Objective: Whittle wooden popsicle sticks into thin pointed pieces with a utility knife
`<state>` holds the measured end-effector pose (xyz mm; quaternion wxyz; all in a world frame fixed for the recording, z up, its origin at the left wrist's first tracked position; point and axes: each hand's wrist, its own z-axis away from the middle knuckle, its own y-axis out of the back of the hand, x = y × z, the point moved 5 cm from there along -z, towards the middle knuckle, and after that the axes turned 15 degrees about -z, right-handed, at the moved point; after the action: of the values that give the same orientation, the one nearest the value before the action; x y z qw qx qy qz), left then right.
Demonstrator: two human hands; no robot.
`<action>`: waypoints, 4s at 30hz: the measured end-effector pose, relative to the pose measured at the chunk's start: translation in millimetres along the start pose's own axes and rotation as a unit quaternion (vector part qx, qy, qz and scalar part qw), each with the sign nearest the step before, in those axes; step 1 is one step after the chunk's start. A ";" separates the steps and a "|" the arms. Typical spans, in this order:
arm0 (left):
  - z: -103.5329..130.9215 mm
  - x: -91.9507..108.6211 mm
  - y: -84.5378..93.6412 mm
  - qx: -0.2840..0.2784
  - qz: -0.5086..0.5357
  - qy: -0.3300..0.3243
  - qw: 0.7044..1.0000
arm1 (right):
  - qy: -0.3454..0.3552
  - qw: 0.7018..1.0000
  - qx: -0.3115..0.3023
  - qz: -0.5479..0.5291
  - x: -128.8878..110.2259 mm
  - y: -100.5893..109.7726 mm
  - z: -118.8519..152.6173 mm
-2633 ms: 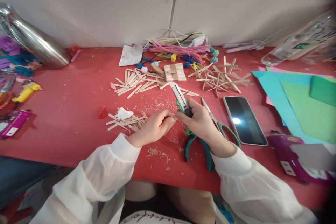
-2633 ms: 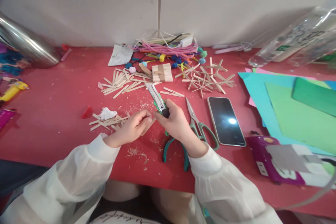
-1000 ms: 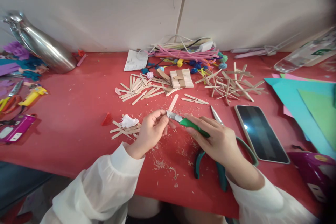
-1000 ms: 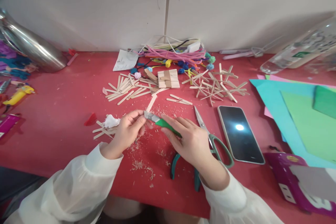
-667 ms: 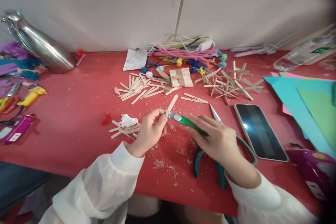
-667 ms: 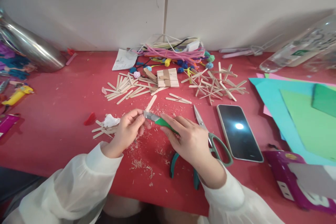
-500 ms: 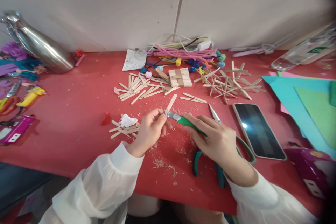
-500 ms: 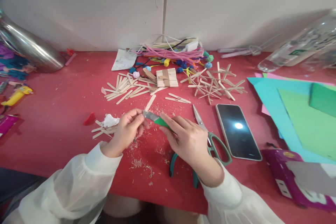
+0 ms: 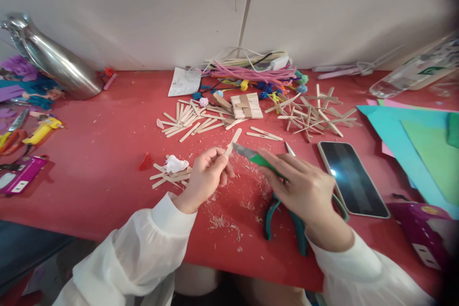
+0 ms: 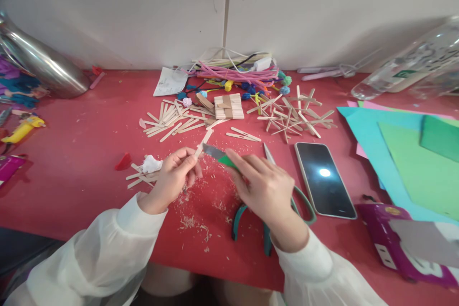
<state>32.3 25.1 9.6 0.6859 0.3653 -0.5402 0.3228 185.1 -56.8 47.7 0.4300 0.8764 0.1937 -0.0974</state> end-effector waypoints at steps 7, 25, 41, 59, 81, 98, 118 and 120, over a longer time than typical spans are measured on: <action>-1.0 -5.1 0.8 -0.001 -0.006 -0.013 1.000 | -0.091 0.990 -0.008 -0.108 12.7 5.4 3.5; 1.2 -2.3 -1.7 -0.018 -0.021 -0.017 0.999 | -0.061 0.991 -0.028 -0.120 10.1 0.8 2.3; 13.5 11.3 -14.0 -0.005 -0.294 -0.255 0.921 | -0.469 0.695 0.029 -0.543 29.8 -30.8 18.3; 10.9 6.7 -13.9 -0.060 -0.300 -0.136 0.942 | -0.477 0.645 0.044 -0.595 31.7 -34.8 17.2; 21.4 -13.4 -37.5 -0.310 -0.132 0.017 0.941 | -0.416 0.710 -0.102 -0.559 9.2 -44.3 17.4; 14.8 -16.7 -38.1 -0.288 -0.021 0.074 0.954 | -0.413 0.749 -0.125 -0.502 11.3 -44.7 19.9; 3.6 -17.0 -19.2 -0.156 -0.042 0.047 0.986 | -0.410 0.755 -0.211 -0.467 4.4 -46.9 19.1; 0.3 -16.6 -12.9 -0.124 -0.091 0.021 0.988 | -0.416 0.751 -0.225 -0.462 1.8 -47.5 19.2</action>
<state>39.5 17.3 -8.6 0.7638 0.3178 -0.5260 0.1974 166.5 -45.2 1.4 0.5556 0.4313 0.3931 -0.5922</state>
